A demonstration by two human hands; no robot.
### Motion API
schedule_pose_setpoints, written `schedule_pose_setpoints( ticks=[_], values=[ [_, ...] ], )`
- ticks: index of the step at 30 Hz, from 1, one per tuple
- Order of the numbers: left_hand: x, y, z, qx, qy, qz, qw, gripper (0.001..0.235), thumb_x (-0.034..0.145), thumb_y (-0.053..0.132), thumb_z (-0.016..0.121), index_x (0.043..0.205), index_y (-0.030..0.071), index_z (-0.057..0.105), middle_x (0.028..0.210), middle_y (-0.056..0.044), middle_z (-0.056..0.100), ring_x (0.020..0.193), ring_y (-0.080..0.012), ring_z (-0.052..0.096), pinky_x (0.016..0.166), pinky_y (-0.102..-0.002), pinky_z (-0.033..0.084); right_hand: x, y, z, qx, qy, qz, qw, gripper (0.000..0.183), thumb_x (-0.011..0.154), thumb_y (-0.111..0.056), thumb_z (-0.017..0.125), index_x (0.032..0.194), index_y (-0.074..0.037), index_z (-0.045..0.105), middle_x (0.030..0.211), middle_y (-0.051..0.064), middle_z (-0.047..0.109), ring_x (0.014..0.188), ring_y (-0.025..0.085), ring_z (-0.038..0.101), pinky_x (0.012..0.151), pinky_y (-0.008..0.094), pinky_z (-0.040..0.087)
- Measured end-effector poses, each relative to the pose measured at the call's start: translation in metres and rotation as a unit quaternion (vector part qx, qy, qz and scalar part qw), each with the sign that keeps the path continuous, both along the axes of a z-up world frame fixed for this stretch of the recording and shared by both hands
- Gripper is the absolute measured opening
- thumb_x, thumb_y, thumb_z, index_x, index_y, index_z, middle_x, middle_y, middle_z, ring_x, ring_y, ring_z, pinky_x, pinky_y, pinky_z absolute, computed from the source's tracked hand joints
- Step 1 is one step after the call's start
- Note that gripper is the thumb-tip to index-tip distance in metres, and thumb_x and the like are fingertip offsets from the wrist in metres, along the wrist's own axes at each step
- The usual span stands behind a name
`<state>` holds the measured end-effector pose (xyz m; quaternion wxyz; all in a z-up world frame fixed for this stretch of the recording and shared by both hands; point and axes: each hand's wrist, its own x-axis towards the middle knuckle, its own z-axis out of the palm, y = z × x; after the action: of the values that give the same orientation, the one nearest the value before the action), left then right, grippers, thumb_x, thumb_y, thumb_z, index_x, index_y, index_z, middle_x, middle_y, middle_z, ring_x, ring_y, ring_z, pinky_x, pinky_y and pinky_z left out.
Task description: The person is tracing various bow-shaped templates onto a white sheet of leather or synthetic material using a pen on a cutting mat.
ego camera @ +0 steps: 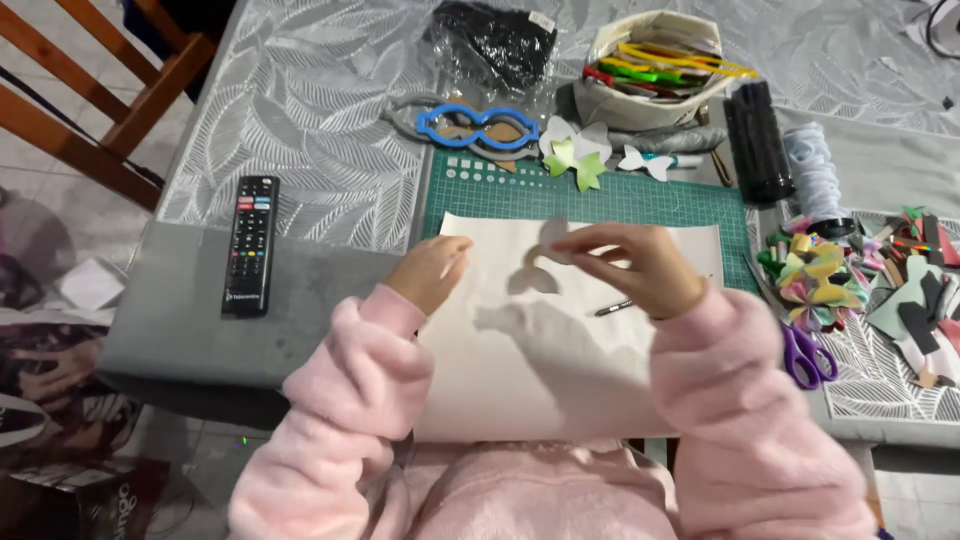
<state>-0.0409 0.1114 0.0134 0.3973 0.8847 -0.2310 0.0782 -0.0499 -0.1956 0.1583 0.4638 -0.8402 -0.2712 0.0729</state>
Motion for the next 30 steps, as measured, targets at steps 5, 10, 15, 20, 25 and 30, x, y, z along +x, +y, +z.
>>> schedule_pose_setpoints(
  ticks=[5,10,15,20,25,30],
  values=[
    [0.02,0.019,-0.033,-0.27,0.243,0.046,0.931,0.053,0.103,0.045,0.051,0.13,0.002,0.063,0.119,-0.012,0.072,0.106,-0.0166,0.069,0.093,-0.03,0.054,0.028,0.042,-0.072,0.124,0.112,-0.01,0.986,0.028,0.096,-0.007,0.069,0.123,0.0,0.071,0.119,0.009,0.076,0.107,0.015,0.073,0.094,0.029,0.061],
    [0.01,0.013,-0.008,-0.27,0.268,0.093,0.92,0.052,0.096,0.045,0.059,0.119,-0.002,0.066,0.098,-0.01,0.078,0.082,-0.0104,0.074,0.072,-0.024,0.058,0.038,0.061,-0.111,0.166,0.194,-0.084,0.963,0.032,0.094,-0.008,0.07,0.125,-0.001,0.072,0.117,0.008,0.075,0.1,0.015,0.072,0.082,0.026,0.056],
    [0.005,-0.003,0.023,-0.142,0.229,0.18,0.946,0.036,0.092,0.036,0.072,0.098,0.001,0.074,0.076,-0.006,0.077,0.056,-0.0142,0.07,0.054,-0.028,0.054,0.039,0.059,-0.111,0.13,0.229,-0.091,0.96,0.033,0.092,-0.01,0.072,0.124,-0.001,0.072,0.113,0.006,0.075,0.096,0.012,0.072,0.072,0.022,0.054],
    [0.009,-0.002,0.027,-0.146,0.246,0.205,0.936,0.025,0.093,0.028,0.069,0.09,0.004,0.076,0.067,-0.002,0.075,0.045,-0.0137,0.068,0.046,-0.028,0.054,0.044,0.039,-0.105,0.12,0.19,-0.088,0.97,0.032,0.092,-0.009,0.072,0.123,-0.001,0.068,0.116,0.005,0.074,0.101,0.015,0.074,0.081,0.024,0.059],
    [0.014,0.001,0.022,-0.18,0.265,0.189,0.928,0.022,0.093,0.021,0.069,0.088,-0.001,0.073,0.063,-0.005,0.073,0.047,-0.0138,0.069,0.043,-0.028,0.054,0.039,0.04,-0.105,0.055,0.075,-0.155,0.984,0.025,0.096,-0.009,0.068,0.12,-0.002,0.07,0.115,0.011,0.077,0.105,0.019,0.076,0.088,0.028,0.062],
    [0.018,0.0,0.025,-0.165,0.257,0.187,0.934,0.022,0.095,0.019,0.067,0.087,-0.001,0.071,0.062,-0.006,0.072,0.046,-0.0145,0.069,0.044,-0.028,0.054,0.034,0.052,-0.09,-0.015,-0.033,-0.149,0.988,0.026,0.095,-0.005,0.067,0.12,-0.006,0.071,0.112,0.011,0.075,0.097,0.021,0.075,0.08,0.03,0.063]
  ],
)
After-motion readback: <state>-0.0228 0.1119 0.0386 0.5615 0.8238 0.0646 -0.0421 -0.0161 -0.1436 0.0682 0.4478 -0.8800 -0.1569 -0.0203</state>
